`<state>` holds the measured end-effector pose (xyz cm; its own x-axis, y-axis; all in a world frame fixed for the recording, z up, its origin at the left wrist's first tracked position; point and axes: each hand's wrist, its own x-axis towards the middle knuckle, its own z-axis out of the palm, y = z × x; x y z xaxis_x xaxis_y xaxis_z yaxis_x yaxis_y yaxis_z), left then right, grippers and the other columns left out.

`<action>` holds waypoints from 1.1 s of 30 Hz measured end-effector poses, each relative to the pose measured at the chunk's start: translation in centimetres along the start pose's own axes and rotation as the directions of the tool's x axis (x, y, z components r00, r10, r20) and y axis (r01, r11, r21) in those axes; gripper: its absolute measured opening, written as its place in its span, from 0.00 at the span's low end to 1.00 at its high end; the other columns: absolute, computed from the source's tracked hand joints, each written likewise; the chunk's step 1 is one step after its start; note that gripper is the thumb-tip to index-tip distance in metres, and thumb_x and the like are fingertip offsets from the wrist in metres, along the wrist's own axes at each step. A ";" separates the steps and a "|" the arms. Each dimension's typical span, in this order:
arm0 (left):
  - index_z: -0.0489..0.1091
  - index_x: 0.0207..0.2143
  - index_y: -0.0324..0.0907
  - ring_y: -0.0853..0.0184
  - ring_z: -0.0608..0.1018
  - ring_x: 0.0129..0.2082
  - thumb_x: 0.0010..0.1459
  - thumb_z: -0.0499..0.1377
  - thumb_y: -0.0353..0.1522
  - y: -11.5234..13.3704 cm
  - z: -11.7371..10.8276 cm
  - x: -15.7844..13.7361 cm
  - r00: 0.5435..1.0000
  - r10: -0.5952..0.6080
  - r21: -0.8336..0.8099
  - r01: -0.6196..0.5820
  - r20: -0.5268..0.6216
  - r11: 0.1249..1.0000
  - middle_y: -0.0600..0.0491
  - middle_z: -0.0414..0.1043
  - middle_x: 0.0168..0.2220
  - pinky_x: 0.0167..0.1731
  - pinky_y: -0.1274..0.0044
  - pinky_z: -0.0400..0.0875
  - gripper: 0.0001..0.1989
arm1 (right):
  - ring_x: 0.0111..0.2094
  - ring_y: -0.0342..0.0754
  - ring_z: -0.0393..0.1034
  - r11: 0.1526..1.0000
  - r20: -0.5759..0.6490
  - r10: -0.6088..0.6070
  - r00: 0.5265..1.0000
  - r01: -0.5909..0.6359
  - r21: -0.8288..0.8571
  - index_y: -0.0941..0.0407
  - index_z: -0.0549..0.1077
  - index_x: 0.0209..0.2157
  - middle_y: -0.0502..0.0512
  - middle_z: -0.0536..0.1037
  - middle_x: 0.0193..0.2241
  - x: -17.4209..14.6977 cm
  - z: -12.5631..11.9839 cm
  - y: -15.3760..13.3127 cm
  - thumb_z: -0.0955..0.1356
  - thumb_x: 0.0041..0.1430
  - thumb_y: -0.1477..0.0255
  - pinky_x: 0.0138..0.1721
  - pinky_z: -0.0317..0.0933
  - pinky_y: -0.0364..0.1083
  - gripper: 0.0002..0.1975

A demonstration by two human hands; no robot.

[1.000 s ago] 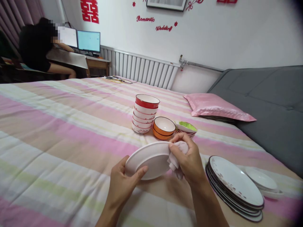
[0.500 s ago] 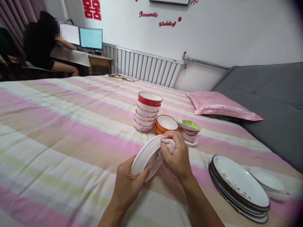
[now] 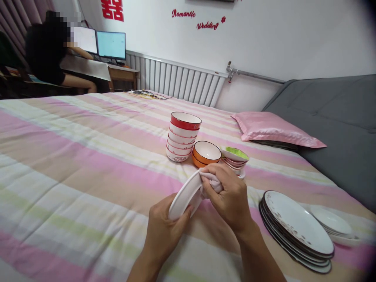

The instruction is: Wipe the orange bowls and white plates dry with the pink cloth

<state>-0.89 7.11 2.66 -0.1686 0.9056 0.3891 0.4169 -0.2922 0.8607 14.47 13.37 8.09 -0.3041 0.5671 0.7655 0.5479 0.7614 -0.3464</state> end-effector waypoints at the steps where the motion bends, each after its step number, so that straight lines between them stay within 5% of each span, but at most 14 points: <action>1: 0.75 0.31 0.40 0.68 0.74 0.22 0.54 0.60 0.35 0.0 0.0 0.0 1.000 0.007 0.009 -0.007 -0.001 1.000 0.54 0.74 0.23 0.22 0.81 0.68 0.08 | 0.40 0.48 0.70 1.000 -0.003 -0.012 1.000 0.012 -0.012 0.56 0.71 0.39 0.56 0.76 0.37 -0.1 0.1 -0.1 0.65 0.58 0.78 0.42 0.65 0.47 0.07; 18: 0.73 0.33 0.39 0.69 0.75 0.23 0.56 0.59 0.31 0.4 0.6 -0.2 0.985 0.171 0.093 -0.168 -0.033 0.981 0.53 0.75 0.25 0.26 0.81 0.68 0.05 | 0.40 0.50 0.69 0.992 0.004 -0.125 0.992 0.125 0.001 0.57 0.71 0.38 0.58 0.75 0.36 -0.6 0.4 -2.2 0.64 0.55 0.83 0.42 0.66 0.48 0.11; 25: 0.67 0.22 0.40 0.72 0.70 0.20 0.55 0.56 0.25 0.8 1.4 -0.4 0.935 0.352 0.174 -0.352 0.036 0.920 0.55 0.68 0.20 0.22 0.81 0.62 0.09 | 0.36 0.48 0.71 0.999 -0.120 0.042 0.992 -0.044 -0.019 0.57 0.72 0.34 0.55 0.76 0.32 0.2 -0.8 -0.1 0.65 0.57 0.79 0.40 0.65 0.47 0.05; 33: 0.69 0.23 0.39 0.73 0.68 0.18 0.54 0.60 0.33 0.2 0.6 -0.1 0.992 0.106 0.072 -0.101 -0.063 0.992 0.57 0.66 0.19 0.20 0.82 0.62 0.09 | 0.38 0.48 0.72 0.922 -0.279 0.374 0.885 -0.322 0.214 0.56 0.73 0.38 0.54 0.77 0.36 0.0 0.1 1.4 0.67 0.58 0.70 0.42 0.65 0.48 0.07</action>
<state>-0.22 7.14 2.62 -0.1797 0.8482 0.4983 0.4953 -0.3596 0.7908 15.15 14.43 7.54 0.1532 0.6984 0.6991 0.4360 0.5871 -0.6821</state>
